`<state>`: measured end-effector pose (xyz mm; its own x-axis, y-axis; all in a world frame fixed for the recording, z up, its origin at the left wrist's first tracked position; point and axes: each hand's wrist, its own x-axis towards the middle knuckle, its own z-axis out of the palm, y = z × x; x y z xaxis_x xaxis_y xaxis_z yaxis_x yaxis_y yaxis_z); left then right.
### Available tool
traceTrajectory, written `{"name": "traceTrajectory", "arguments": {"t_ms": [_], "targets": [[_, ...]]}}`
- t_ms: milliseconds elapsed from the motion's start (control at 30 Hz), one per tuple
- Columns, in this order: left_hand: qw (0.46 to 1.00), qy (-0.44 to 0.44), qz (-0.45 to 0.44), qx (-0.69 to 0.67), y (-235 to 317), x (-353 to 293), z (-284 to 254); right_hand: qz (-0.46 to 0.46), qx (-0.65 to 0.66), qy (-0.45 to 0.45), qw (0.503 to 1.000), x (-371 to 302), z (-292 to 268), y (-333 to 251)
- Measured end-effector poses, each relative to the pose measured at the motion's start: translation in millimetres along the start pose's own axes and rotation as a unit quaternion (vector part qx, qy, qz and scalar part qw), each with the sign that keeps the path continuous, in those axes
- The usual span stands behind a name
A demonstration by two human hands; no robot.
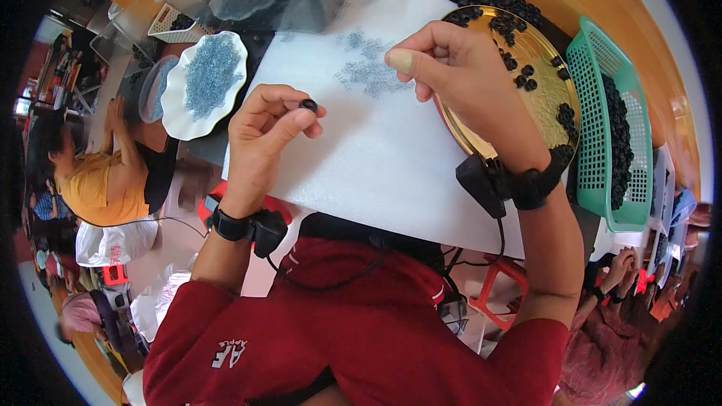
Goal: The person is assembling small black plastic components by inserting tiny blue beads into specific circular recesses on each part.
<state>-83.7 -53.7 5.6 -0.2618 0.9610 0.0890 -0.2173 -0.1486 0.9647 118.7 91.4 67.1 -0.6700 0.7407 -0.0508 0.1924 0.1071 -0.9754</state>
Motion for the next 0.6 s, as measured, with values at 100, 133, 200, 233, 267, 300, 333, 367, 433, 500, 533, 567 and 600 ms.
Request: {"name": "traceTrajectory", "arguments": {"t_ms": [100, 133, 200, 233, 267, 300, 333, 367, 433, 500, 533, 567, 600], "targets": [[0.999, 0.027, -0.003, -0.034, -10, -2, -15, -0.018, -0.084, -0.006, 0.996, 11, 10, 13], [0.997, 0.045, -0.018, -0.063, -11, -3, -18, -0.039, -0.149, -0.01, 0.988, 13, 14, 15], [0.995, 0.043, -0.013, -0.087, -13, 0, -21, -0.058, -0.216, -0.016, 0.975, 15, 20, 20], [0.992, 0.046, -0.008, -0.119, -14, 1, -22, -0.087, -0.253, -0.028, 0.963, 17, 22, 24], [0.987, 0.049, -0.003, -0.15, -14, 2, -22, -0.116, -0.288, -0.039, 0.95, 18, 25, 27], [0.987, 0.052, -0.003, -0.151, -13, 1, -23, -0.115, -0.289, -0.042, 0.949, 20, 28, 30], [0.986, 0.055, -0.001, -0.156, -14, 1, -23, -0.143, -0.309, -0.041, 0.939, 22, 32, 34], [0.985, 0.058, 0.001, -0.159, -14, 1, -24, -0.171, -0.328, -0.04, 0.928, 24, 35, 36], [0.986, 0.058, 0.003, -0.156, -15, 0, -24, -0.187, -0.358, -0.044, 0.914, 28, 40, 36], [0.987, 0.057, 0.005, -0.152, -15, -1, -24, -0.204, -0.387, -0.048, 0.898, 30, 45, 35], [0.986, 0.055, 0.005, -0.155, -14, 0, -24, -0.205, -0.415, -0.04, 0.886, 31, 47, 34], [0.986, 0.053, 0.005, -0.158, -14, 0, -23, -0.207, -0.442, -0.031, 0.872, 31, 50, 34], [0.986, 0.054, 0.005, -0.159, -14, -1, -23, -0.207, -0.442, -0.033, 0.872, 32, 52, 33]]}}
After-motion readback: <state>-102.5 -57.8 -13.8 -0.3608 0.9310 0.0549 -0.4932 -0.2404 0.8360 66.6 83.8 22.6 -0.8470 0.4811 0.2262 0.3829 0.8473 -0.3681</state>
